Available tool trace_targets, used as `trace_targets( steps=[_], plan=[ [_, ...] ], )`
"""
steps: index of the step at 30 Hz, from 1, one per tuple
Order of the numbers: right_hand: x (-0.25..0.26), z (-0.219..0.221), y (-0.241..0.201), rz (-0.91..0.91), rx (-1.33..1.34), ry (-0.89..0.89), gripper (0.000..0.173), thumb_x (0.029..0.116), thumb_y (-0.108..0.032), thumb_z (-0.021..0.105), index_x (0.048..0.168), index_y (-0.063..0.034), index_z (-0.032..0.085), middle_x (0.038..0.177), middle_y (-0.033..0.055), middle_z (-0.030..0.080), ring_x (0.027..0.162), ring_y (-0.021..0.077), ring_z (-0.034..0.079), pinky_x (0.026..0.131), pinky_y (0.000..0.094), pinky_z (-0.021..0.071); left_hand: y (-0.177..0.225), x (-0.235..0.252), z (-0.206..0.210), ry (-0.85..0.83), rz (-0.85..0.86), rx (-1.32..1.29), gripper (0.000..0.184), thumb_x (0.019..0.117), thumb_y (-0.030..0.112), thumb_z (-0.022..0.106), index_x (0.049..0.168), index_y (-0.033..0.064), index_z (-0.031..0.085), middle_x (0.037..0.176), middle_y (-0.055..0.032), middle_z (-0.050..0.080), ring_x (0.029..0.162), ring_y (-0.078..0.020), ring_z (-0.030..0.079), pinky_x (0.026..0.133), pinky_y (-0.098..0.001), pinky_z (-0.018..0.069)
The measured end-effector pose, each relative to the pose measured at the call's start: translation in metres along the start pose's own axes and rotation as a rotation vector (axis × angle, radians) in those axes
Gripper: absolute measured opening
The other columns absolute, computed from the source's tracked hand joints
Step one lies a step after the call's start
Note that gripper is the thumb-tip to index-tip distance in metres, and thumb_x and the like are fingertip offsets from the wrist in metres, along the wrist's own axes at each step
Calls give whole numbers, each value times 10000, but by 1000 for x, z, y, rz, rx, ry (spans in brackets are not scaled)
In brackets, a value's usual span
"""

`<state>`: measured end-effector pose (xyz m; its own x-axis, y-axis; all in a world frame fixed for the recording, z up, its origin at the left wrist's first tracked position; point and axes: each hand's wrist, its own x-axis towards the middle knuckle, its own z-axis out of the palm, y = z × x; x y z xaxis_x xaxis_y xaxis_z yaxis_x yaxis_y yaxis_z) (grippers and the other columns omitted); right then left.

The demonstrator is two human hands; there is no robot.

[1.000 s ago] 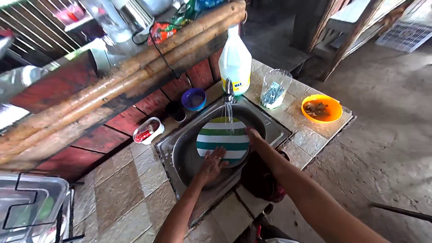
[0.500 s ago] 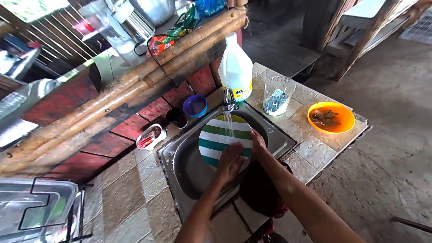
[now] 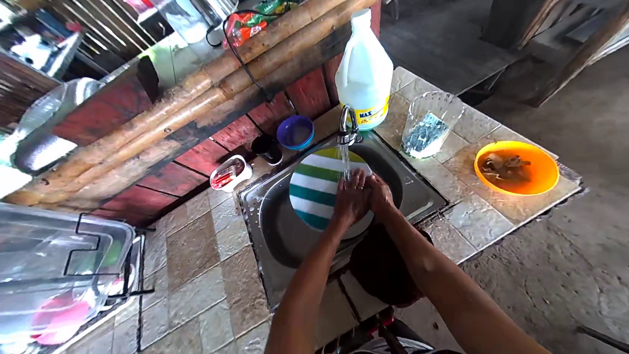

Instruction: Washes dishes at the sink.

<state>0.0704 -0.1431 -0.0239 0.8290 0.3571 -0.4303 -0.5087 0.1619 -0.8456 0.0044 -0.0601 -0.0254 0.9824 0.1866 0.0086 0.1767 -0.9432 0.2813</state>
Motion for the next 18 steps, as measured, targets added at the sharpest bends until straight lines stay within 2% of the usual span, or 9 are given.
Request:
trace_targets(
  steps=[1,4,7,8,10,12,14,16,18],
  plan=[
    [0,-1,-1,9,23,13,400,1117,-179,349,1448,-7,490,1322,191,599,1168,226,604,1000,416,502,2,-18,-11,-50,21,-17,550,1102,323,359,1575,44,387,1642,-123,368,1546,-304,289,1256,-574,159],
    [-6,1,-9,67,33,69,395,1123,-201,351,1455,-43,495,1317,189,594,1146,238,613,963,420,521,-24,-66,-36,-47,-58,-15,559,1084,388,404,1530,58,477,1593,-114,452,1520,-328,343,1239,-627,146],
    [-9,1,-15,113,6,76,387,1119,-193,377,1444,-32,513,1358,197,578,1204,242,584,1003,418,491,-85,-69,-39,66,-291,61,659,1084,448,418,1550,-19,399,1627,-213,356,1545,-391,255,1225,-686,77],
    [-9,2,-16,128,0,66,380,1117,-188,385,1433,-27,520,1355,196,577,1205,241,580,1002,416,489,-103,-57,-35,121,-362,97,704,1085,471,400,1562,-44,351,1644,-239,301,1556,-403,213,1229,-673,73],
    [-5,2,-11,141,8,42,380,1113,-185,393,1434,-28,520,1355,189,578,1208,240,579,1004,416,491,-118,-25,-26,195,-439,102,752,1084,504,352,1595,-41,259,1680,-234,204,1579,-377,131,1251,-621,40],
    [-2,4,-7,149,5,24,371,1111,-187,405,1426,-34,528,1329,184,590,1178,239,593,981,420,503,-101,5,-11,229,-385,41,733,1088,482,365,1597,-34,258,1682,-231,198,1579,-380,126,1253,-619,41],
    [-2,5,-3,142,-37,-8,360,1108,-176,416,1410,-28,545,1307,187,607,1156,236,604,971,416,505,-64,23,0,198,-274,-24,668,1081,421,447,1577,-12,337,1665,-202,277,1560,-359,221,1260,-576,131],
    [0,3,0,122,-49,-41,362,1102,-150,419,1415,-18,541,1321,188,605,1180,240,593,995,424,489,-32,21,7,107,-157,-25,635,1084,400,449,1578,12,357,1652,-174,327,1543,-330,281,1264,-539,157],
    [3,2,1,104,-29,-52,368,1108,-160,393,1425,-24,521,1286,185,611,1127,236,610,946,424,514,-14,-5,2,10,-24,16,595,1095,394,404,1580,51,378,1650,-123,352,1546,-283,293,1271,-542,137]
  ],
)
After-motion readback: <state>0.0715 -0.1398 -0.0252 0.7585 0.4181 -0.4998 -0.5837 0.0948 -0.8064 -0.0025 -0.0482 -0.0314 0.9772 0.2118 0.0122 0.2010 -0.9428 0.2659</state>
